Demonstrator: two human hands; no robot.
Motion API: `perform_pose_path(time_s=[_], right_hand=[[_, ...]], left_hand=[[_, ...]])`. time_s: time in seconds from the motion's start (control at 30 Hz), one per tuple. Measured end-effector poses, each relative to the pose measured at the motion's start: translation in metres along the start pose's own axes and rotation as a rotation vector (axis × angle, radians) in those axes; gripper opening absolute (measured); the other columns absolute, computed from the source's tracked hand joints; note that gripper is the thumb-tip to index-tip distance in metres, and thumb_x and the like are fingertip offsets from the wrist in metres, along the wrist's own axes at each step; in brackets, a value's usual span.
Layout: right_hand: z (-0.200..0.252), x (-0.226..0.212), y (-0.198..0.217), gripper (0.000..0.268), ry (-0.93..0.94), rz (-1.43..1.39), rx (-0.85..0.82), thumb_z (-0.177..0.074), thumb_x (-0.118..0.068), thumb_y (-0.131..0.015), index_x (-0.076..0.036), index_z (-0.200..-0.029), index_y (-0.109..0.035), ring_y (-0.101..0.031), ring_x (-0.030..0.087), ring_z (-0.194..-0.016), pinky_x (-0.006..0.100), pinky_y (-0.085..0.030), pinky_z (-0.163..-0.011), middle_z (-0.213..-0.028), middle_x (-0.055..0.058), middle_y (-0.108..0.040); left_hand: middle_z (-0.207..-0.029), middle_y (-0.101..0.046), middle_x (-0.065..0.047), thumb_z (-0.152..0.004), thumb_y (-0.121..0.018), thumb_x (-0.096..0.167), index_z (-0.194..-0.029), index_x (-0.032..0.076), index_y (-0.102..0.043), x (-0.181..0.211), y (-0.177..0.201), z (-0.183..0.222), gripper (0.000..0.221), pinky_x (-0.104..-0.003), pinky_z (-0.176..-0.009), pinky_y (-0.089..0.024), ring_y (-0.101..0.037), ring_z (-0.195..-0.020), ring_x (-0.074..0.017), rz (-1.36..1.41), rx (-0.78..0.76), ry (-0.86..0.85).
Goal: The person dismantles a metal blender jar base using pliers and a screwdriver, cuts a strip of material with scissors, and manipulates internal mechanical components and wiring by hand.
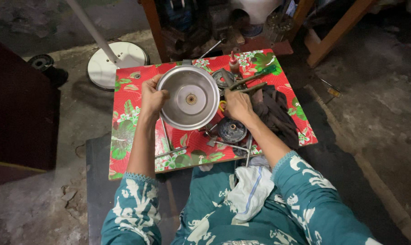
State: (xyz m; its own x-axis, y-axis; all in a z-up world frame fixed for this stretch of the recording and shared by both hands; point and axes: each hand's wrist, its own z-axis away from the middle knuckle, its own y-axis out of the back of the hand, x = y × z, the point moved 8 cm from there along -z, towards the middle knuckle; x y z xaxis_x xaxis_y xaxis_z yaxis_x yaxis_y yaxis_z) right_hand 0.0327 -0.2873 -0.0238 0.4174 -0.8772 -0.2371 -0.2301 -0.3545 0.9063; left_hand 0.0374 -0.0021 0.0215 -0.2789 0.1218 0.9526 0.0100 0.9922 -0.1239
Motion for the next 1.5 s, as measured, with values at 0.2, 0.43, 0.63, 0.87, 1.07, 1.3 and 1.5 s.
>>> perform_pose_path(time_s=[0.2,0.43,0.63,0.87,1.07,1.3,1.5], right_hand=[[-0.003,-0.006,0.011,0.026,0.010,-0.067,0.030,-0.072,-0.009,-0.072,0.002,-0.092,-0.059,-0.067,0.049,-0.082,0.057,-0.051,-0.070,-0.077,0.027,-0.067],[-0.008,-0.006,0.033,0.016,0.006,-0.253,0.096,-0.082,-0.009,-0.066,0.002,-0.093,-0.063,-0.066,0.050,-0.081,0.057,-0.049,-0.069,-0.081,0.029,-0.067],[-0.017,-0.023,0.046,0.019,0.043,-0.289,0.006,-0.083,-0.010,-0.062,0.001,-0.097,-0.069,-0.064,0.051,-0.085,0.056,-0.049,-0.073,-0.084,0.032,-0.064],[-0.020,-0.044,0.080,0.013,0.023,-0.354,0.067,-0.091,-0.003,-0.059,0.003,-0.101,-0.064,-0.070,0.042,-0.089,0.050,-0.052,-0.080,-0.091,0.026,-0.068],[-0.035,-0.033,0.132,0.017,0.157,-0.708,0.243,-0.096,0.004,-0.060,0.000,-0.111,-0.067,-0.069,0.018,-0.090,0.035,-0.056,-0.082,-0.094,0.009,-0.073],[-0.040,0.011,0.144,0.020,0.038,-1.319,0.264,-0.097,0.006,-0.053,-0.001,-0.107,-0.069,-0.065,0.011,-0.080,0.028,-0.058,-0.074,-0.090,0.004,-0.068],[-0.024,0.055,0.170,0.012,-0.007,-1.362,0.518,-0.100,0.004,-0.057,0.000,-0.105,-0.068,-0.066,0.014,-0.078,0.029,-0.058,-0.074,-0.089,0.006,-0.069]], left_hand=[[-0.090,-0.075,-0.005,-0.063,-0.054,-0.016,-0.107,0.000,-0.075,-0.001,0.002,-0.001,0.051,-0.026,-0.064,-0.055,-0.068,-0.073,-0.0122,0.019,0.003,0.020],[-0.091,-0.076,-0.005,-0.063,-0.055,-0.016,-0.107,0.001,-0.075,0.000,0.003,-0.001,0.051,-0.027,-0.065,-0.056,-0.069,-0.074,-0.0126,0.001,0.008,0.037],[-0.093,-0.077,-0.006,-0.062,-0.054,-0.016,-0.108,0.001,-0.076,0.001,0.002,-0.004,0.054,-0.029,-0.068,-0.058,-0.070,-0.076,-0.0136,-0.037,0.023,0.051],[-0.095,-0.077,-0.007,-0.062,-0.056,-0.015,-0.109,-0.001,-0.074,-0.009,0.013,-0.002,0.052,-0.030,-0.070,-0.058,-0.070,-0.077,-0.0150,0.043,0.025,0.060],[-0.096,-0.077,-0.008,-0.062,-0.056,-0.014,-0.110,-0.003,-0.073,-0.011,0.016,0.001,0.052,-0.030,-0.071,-0.059,-0.071,-0.077,-0.0157,0.093,0.039,0.043],[-0.097,-0.076,-0.008,-0.062,-0.055,-0.015,-0.112,-0.001,-0.073,-0.013,0.020,0.013,0.056,-0.031,-0.071,-0.059,-0.071,-0.080,-0.0166,0.146,0.101,0.044],[-0.097,-0.075,-0.008,-0.061,-0.055,-0.015,-0.113,0.000,-0.073,-0.019,0.014,0.015,0.057,-0.031,-0.073,-0.058,-0.070,-0.080,-0.0169,0.206,0.104,0.027]])
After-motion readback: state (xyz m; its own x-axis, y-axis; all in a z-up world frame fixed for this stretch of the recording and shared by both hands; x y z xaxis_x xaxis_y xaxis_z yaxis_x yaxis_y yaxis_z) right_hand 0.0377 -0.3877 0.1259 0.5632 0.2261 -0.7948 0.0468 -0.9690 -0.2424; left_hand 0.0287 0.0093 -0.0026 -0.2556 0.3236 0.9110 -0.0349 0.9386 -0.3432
